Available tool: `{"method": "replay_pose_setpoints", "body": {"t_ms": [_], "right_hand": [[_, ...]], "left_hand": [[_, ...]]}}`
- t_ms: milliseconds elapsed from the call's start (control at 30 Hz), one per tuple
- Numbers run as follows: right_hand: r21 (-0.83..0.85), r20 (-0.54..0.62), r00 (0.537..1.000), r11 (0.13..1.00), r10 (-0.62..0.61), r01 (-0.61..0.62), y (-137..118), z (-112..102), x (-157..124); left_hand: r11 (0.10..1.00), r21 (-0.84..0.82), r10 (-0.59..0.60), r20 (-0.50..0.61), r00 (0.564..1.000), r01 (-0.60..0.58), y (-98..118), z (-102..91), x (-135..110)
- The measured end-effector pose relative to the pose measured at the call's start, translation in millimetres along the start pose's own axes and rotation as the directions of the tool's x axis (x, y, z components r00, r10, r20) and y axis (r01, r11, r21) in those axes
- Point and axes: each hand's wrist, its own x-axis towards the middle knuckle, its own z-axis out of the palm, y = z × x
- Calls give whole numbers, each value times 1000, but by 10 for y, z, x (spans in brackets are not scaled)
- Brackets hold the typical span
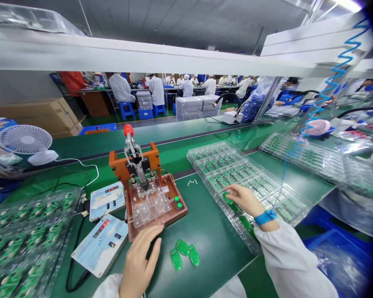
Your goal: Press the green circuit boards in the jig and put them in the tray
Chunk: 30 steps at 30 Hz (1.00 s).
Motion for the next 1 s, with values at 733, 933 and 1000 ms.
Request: {"method": "replay_pose_setpoints", "body": {"t_ms": [733,933,1000], "right_hand": [[251,462,756,886,-464,391,-1067,637,-665],[267,617,612,863,-495,429,-1262,896,-597],[274,625,591,853,-509,444,-1271,908,-540]], "left_hand": [[962,-39,-238,375,896,272,381,83,-225],[963,17,-252,395,883,268,449,135,-326],[968,22,-238,404,883,251,437,139,-337]]}}
